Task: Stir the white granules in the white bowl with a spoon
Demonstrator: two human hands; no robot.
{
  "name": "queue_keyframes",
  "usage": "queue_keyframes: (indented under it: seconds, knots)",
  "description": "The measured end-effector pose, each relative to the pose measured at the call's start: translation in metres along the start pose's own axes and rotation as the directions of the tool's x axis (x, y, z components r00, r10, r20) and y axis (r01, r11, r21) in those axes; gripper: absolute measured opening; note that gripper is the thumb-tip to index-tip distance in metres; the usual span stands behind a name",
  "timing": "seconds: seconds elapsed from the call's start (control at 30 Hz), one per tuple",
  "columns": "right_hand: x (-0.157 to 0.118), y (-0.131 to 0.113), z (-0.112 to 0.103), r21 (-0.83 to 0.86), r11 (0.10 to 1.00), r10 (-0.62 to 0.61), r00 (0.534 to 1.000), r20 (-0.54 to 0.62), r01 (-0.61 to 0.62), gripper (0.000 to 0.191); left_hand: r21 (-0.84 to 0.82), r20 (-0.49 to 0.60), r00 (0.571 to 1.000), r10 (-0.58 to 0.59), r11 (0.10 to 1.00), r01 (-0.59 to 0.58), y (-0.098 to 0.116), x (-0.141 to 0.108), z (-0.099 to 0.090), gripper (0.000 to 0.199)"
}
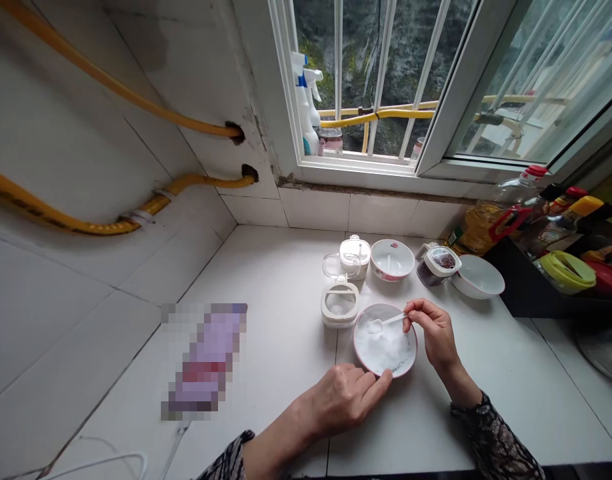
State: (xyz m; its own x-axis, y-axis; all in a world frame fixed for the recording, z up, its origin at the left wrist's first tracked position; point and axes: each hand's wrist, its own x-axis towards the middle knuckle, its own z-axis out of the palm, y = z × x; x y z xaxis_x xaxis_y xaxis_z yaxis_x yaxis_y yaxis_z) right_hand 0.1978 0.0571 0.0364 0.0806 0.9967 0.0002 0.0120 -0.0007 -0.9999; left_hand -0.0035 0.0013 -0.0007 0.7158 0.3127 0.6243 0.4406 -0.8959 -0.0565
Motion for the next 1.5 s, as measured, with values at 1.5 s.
queue_keyframes:
  seconds: [1.5]
  knots:
    - [-0.013, -0.027, -0.011, -0.584, 0.429, -0.751, 0.631, 0.194, 0.689, 0.017, 0.021, 0.031, 0.999, 0.013, 1.000, -0.013, -0.001, 0.000, -0.002, 0.028]
